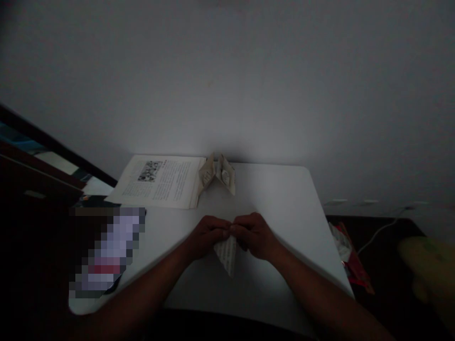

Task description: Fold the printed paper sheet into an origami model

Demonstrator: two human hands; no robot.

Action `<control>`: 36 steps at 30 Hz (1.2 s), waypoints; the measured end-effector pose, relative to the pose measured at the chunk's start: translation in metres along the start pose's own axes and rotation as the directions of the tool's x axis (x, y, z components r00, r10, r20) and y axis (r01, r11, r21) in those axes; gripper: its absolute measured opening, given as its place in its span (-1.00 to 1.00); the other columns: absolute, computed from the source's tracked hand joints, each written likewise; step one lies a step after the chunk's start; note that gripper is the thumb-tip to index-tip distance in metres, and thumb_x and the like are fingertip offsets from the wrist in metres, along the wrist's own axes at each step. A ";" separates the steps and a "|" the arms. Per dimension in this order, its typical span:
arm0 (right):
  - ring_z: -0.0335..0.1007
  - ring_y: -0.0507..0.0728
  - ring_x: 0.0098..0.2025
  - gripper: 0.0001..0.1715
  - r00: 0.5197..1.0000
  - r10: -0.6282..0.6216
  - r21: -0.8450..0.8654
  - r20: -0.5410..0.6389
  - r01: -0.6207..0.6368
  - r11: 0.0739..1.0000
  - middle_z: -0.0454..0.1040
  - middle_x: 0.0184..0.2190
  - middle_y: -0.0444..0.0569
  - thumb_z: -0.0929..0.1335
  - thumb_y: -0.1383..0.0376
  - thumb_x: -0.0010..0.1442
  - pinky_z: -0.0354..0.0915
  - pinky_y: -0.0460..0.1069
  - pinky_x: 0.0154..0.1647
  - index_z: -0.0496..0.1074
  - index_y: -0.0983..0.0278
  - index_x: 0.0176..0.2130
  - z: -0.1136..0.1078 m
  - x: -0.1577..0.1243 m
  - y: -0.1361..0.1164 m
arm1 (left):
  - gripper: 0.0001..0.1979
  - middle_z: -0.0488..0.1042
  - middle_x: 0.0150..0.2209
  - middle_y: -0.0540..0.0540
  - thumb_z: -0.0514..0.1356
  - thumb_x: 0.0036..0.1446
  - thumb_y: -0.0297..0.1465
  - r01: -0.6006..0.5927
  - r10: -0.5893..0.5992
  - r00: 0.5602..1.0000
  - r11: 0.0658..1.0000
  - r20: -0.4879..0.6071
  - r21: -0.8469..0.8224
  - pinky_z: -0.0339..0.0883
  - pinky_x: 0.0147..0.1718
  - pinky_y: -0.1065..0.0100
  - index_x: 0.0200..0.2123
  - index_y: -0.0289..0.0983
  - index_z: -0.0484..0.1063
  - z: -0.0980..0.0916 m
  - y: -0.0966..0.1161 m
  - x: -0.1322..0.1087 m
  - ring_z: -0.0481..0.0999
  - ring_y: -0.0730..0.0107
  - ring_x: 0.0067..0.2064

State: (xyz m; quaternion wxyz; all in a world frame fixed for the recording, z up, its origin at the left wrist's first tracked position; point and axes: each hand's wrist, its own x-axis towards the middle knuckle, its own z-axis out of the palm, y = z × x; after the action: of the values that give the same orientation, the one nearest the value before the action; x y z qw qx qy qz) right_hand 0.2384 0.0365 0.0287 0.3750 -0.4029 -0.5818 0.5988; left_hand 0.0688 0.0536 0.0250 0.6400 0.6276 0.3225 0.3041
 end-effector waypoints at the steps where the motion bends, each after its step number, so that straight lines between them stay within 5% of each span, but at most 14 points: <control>1: 0.03 -0.07 -0.76 -0.55 0.999 -0.050 -0.071 -0.002 0.049 0.996 0.10 -0.82 -0.24 0.29 0.12 0.12 -0.05 -0.14 -0.75 0.23 0.29 -0.68 -0.001 0.000 -0.001 | -0.72 0.25 -0.64 0.02 0.13 -0.02 -0.29 0.006 -0.006 1.000 1.000 0.008 -0.002 0.09 -0.51 0.43 -0.62 -0.37 0.39 0.000 -0.001 0.001 0.25 0.47 -0.52; 5: 0.00 -0.07 -0.71 -0.53 0.978 -0.208 -0.359 0.027 0.203 0.911 0.07 -0.77 -0.23 0.25 0.17 0.16 -0.06 -0.12 -0.67 0.19 0.29 -0.69 -0.004 -0.002 -0.008 | -0.71 0.15 -0.65 0.05 0.13 -0.02 -0.29 0.011 -0.011 1.000 1.000 0.026 -0.005 0.03 -0.52 0.43 -0.65 -0.36 0.32 -0.002 -0.001 0.003 0.16 0.52 -0.54; 14: -0.08 -0.06 -0.64 -0.59 0.902 -0.415 -0.713 0.117 0.367 0.597 0.05 -0.70 -0.22 0.24 0.24 0.16 -0.07 -0.08 -0.55 0.17 0.29 -0.66 -0.006 -0.002 -0.007 | -0.63 -0.06 -0.63 0.10 0.09 0.05 -0.28 0.006 -0.008 1.000 0.997 0.027 0.072 -0.14 -0.57 0.44 -0.69 -0.31 0.08 -0.002 0.004 0.002 -0.03 0.58 -0.55; 17: -0.01 -0.06 -0.67 -0.55 0.940 -0.340 -0.581 0.010 0.282 0.764 0.10 -0.74 -0.21 0.23 0.20 0.17 -0.02 -0.09 -0.59 0.19 0.28 -0.68 -0.004 -0.001 -0.006 | -0.63 0.00 -0.63 0.09 0.09 0.07 -0.25 -0.013 0.013 1.000 0.999 -0.007 0.040 -0.09 -0.56 0.46 -0.67 -0.32 0.16 -0.001 0.005 0.001 0.03 0.58 -0.55; 20: 0.10 -0.04 -0.72 -0.54 0.976 -0.147 -0.253 -0.160 0.103 0.962 0.19 -0.78 -0.18 0.24 0.15 0.18 0.03 -0.11 -0.67 0.25 0.28 -0.67 -0.002 0.000 -0.004 | -0.59 0.10 -0.65 0.07 0.06 0.12 -0.18 0.001 0.000 0.999 1.000 -0.044 0.013 -0.06 -0.58 0.47 -0.64 -0.36 0.27 0.001 0.008 0.001 0.07 0.58 -0.57; 25: 0.10 -0.04 -0.77 -0.59 0.982 0.073 0.124 -0.174 -0.052 0.991 0.22 -0.80 -0.19 0.31 0.10 0.09 0.01 -0.12 -0.77 0.27 0.30 -0.62 -0.002 0.002 0.005 | -0.53 0.33 -0.63 -0.02 0.01 0.17 -0.17 -0.010 0.011 1.000 0.999 -0.008 0.036 0.09 -0.54 0.47 -0.59 -0.39 0.42 0.003 0.017 0.000 0.24 0.54 -0.57; 29: 0.12 -0.05 -0.74 -0.57 0.999 0.041 0.108 -0.009 -0.040 0.993 0.26 -0.76 -0.17 0.27 0.07 0.14 0.04 -0.14 -0.74 0.31 0.33 -0.57 -0.003 0.002 0.005 | -0.52 0.41 -0.58 -0.06 -0.03 0.20 -0.17 -0.027 0.027 0.999 1.000 -0.028 0.004 0.19 -0.47 0.46 -0.54 -0.38 0.46 0.003 0.014 -0.001 0.36 0.48 -0.52; 32: 0.09 -0.07 -0.73 -0.54 1.000 0.006 -0.041 -0.029 -0.007 0.999 0.22 -0.76 -0.19 0.24 0.09 0.19 0.01 -0.15 -0.73 0.29 0.32 -0.59 -0.001 0.001 0.001 | -0.51 0.27 -0.70 0.03 0.04 0.14 -0.13 0.003 0.001 0.995 0.999 -0.099 0.044 0.05 -0.60 0.50 -0.64 -0.38 0.38 0.001 0.009 0.000 0.22 0.56 -0.62; 36: 0.11 -0.06 -0.72 -0.56 0.997 -0.007 -0.058 -0.071 0.003 0.998 0.22 -0.74 -0.20 0.24 0.06 0.17 0.03 -0.15 -0.72 0.29 0.31 -0.56 0.000 0.000 -0.002 | -0.44 0.25 -0.71 0.02 -0.03 0.16 -0.09 0.032 -0.032 0.999 0.999 -0.005 0.043 0.01 -0.63 0.49 -0.67 -0.37 0.37 0.001 0.011 0.001 0.18 0.57 -0.64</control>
State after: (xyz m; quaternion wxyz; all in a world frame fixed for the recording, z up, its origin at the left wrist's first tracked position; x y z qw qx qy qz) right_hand 0.2381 0.0365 0.0310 0.3850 -0.4333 -0.5862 0.5660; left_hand 0.0702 0.0538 0.0357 0.6305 0.6355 0.3402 0.2881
